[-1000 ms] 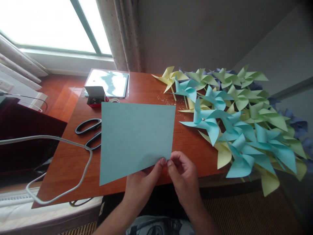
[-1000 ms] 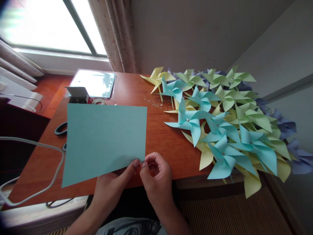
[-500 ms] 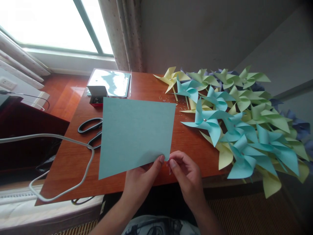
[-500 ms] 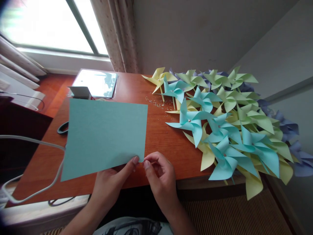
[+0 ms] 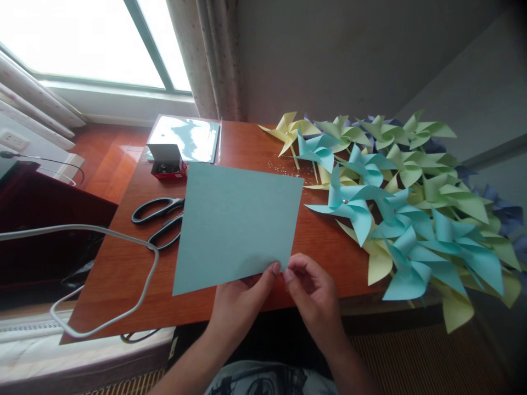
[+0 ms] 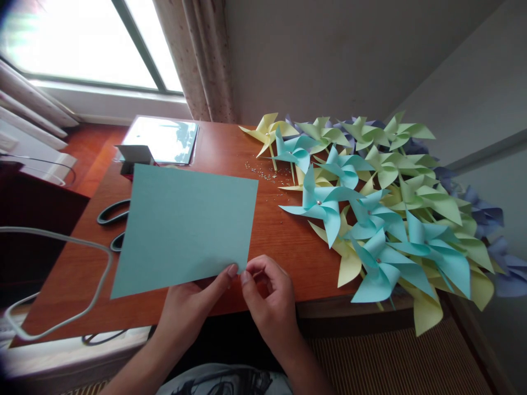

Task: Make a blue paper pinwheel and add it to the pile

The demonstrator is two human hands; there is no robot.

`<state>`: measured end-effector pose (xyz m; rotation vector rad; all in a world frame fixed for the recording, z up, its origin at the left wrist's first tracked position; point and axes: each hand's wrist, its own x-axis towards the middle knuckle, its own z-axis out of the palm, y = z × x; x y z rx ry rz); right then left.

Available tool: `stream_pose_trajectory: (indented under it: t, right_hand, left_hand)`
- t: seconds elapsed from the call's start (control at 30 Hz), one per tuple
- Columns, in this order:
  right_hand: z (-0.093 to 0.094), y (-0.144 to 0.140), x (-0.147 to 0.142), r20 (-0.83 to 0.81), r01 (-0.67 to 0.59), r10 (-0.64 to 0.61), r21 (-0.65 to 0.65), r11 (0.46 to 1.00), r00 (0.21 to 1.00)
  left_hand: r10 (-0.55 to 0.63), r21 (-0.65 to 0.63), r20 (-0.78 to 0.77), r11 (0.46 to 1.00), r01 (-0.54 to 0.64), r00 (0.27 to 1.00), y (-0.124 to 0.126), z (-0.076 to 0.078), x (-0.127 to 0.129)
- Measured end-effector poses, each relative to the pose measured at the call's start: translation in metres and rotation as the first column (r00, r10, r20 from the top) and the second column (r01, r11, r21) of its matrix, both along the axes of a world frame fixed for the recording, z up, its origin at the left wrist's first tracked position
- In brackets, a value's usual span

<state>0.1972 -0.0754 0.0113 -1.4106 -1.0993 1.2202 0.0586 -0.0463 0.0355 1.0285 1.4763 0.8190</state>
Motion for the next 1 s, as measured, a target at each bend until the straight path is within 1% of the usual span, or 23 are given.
stream_pose_trajectory:
  t: [0.13,0.23,0.37,0.43,0.5,0.87,1.0]
  right_hand:
    - [-0.0034,0.0003,0.0001,0.034,0.007,-0.008,0.024,1.000,0.999]
    - [-0.0015,0.0013,0.0000,0.045,-0.004,0.002,0.038,0.999,0.999]
    - [0.0036,0.0019,-0.0004,-0.048,-0.005,0.006,0.005,1.000,0.999]
    - [0.0047,0.0014,-0.0007,-0.101,-0.001,0.000,-0.015,1.000,0.995]
    - [0.0045,0.0009,-0.0008,-0.118,0.000,-0.003,-0.026,1.000,0.993]
    - [0.0006,0.0007,0.0002,-0.077,-0.027,0.025,-0.020,0.999,0.997]
    - [-0.0012,0.0007,0.0005,-0.007,-0.018,0.018,-0.026,0.999,1.000]
  left_hand:
    - [-0.011,0.014,0.040,1.000,0.011,0.999,0.0012,0.0002,0.0018]
    - [-0.017,0.006,0.041,1.000,0.017,0.999,0.0024,0.0003,0.0011]
    - [0.012,0.034,0.003,0.999,-0.012,1.000,0.0037,0.0002,-0.0013]
    - [0.008,0.039,0.007,0.999,-0.009,1.000,0.0041,-0.0001,-0.0018]
    - [-0.004,0.030,0.011,1.000,0.004,1.000,0.0041,-0.0007,-0.0018]
    - [-0.023,0.014,0.024,1.000,0.022,0.999,0.0033,-0.0037,-0.0020]
    - [-0.034,0.002,0.028,0.999,0.034,0.999,0.0025,-0.0030,-0.0012]
